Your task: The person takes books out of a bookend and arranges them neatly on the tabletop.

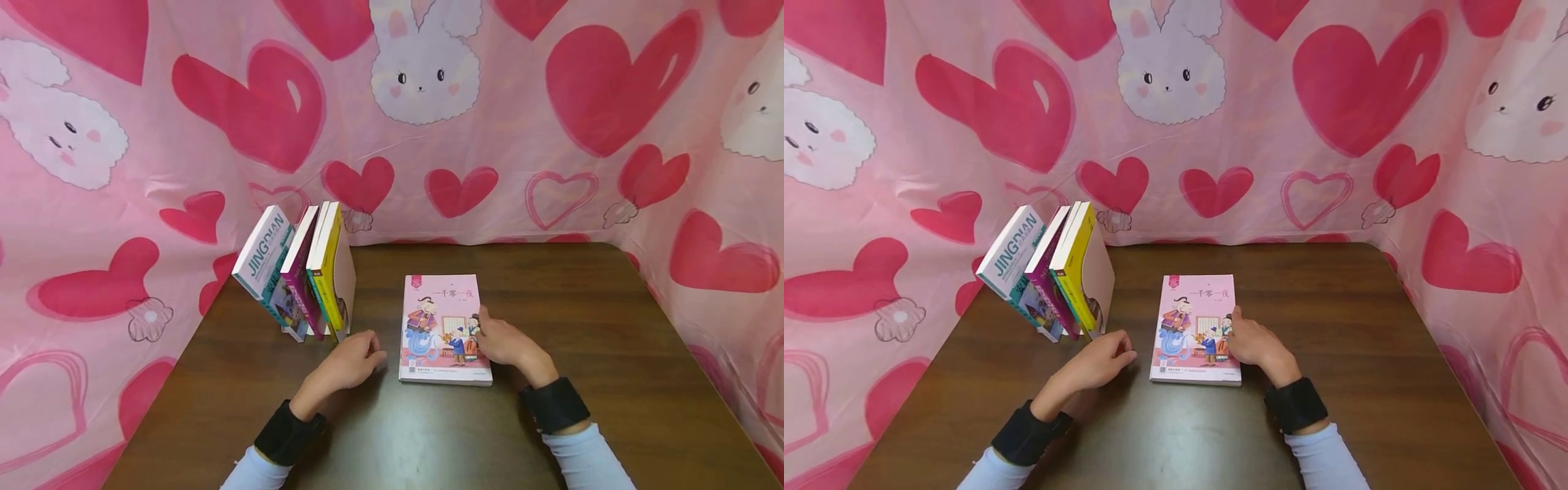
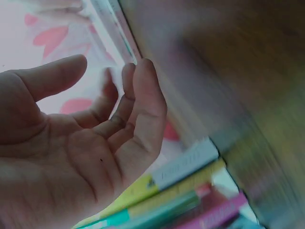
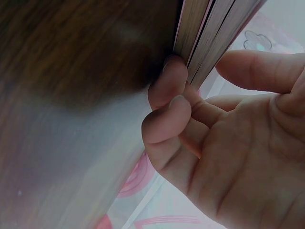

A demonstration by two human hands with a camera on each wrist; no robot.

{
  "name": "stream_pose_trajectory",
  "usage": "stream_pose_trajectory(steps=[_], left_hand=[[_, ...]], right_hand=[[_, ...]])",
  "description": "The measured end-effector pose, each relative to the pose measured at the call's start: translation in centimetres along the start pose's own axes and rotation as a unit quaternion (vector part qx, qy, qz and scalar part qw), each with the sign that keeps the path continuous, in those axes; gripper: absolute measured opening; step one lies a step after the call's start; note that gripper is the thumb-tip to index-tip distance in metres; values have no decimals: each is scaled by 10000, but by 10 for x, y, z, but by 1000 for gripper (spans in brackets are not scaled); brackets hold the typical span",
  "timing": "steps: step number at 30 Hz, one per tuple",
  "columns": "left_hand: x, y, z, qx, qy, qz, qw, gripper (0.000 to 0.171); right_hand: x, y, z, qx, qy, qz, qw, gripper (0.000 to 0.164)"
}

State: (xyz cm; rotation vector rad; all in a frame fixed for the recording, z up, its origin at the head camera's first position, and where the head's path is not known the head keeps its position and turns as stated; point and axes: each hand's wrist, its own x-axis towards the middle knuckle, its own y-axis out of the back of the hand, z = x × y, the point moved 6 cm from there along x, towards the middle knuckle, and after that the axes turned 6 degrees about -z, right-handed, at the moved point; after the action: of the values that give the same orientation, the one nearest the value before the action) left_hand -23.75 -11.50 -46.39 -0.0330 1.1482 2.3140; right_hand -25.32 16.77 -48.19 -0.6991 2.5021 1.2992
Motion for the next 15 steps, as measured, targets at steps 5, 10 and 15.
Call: stream_pose_trajectory(steps=[5,10,15], left_hand=[[-26,15,-14,-328,323,580,9973,15],[-48,34,-25,-505,705,1277,9880,14],[-62,50,-33,-647,807,1990,9745,18]], right_hand=[[-1,-3,-2,72,-3,-49,10000,73],[-2,-3,-2,135,5,-30,9999,73],[-2,-1,-1,63,-19,11,10000,72]])
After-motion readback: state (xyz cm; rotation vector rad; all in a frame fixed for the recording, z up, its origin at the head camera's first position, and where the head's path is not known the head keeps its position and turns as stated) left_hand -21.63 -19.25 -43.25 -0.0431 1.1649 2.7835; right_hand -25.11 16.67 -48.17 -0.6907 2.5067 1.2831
